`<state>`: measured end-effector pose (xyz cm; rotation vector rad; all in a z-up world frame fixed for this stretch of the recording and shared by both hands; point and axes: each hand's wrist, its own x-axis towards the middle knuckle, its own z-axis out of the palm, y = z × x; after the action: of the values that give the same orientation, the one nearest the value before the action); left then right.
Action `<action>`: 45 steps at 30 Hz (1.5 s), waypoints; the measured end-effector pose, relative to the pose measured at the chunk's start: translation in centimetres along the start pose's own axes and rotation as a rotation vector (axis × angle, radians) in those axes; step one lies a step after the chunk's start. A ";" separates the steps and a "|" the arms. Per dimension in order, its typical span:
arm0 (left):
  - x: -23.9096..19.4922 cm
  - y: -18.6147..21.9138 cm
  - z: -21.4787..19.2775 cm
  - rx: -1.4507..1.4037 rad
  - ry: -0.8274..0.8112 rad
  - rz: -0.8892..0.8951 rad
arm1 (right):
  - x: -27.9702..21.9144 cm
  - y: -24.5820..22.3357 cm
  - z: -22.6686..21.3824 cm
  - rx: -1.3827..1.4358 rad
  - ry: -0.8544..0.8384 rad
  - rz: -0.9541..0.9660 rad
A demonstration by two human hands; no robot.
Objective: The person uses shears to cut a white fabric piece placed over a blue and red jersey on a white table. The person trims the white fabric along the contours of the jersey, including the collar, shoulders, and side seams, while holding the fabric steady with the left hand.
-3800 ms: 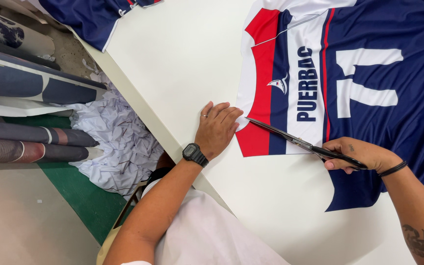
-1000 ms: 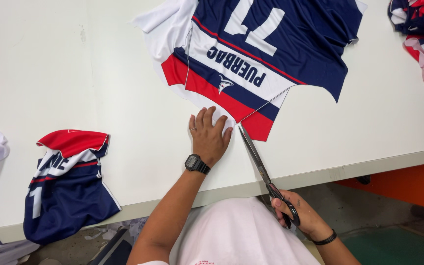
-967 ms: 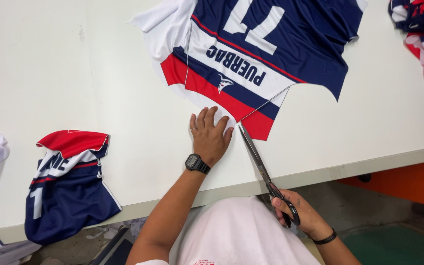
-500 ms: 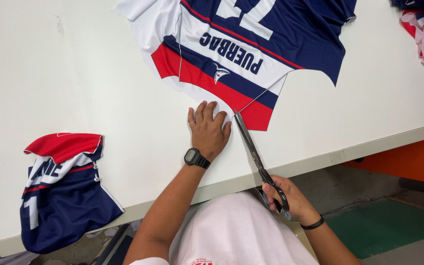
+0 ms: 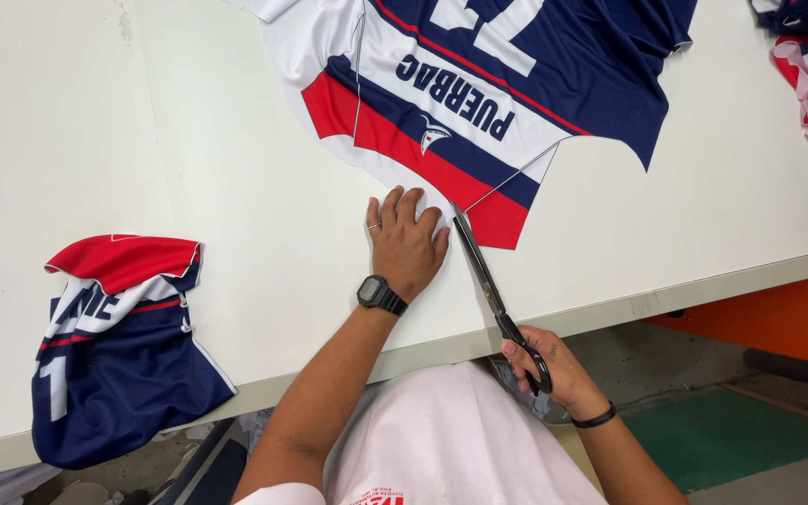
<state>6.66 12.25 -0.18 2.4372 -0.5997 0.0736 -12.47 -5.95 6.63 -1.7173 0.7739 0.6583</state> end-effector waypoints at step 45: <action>0.0 0.8 0.6 0.124 0.162 -0.164 | 6.2 -2.0 -8.8 -0.261 -0.252 -0.143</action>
<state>6.21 11.31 -0.25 2.5601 -0.3307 0.2440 -6.60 -15.09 5.45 -1.8586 0.3980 0.8867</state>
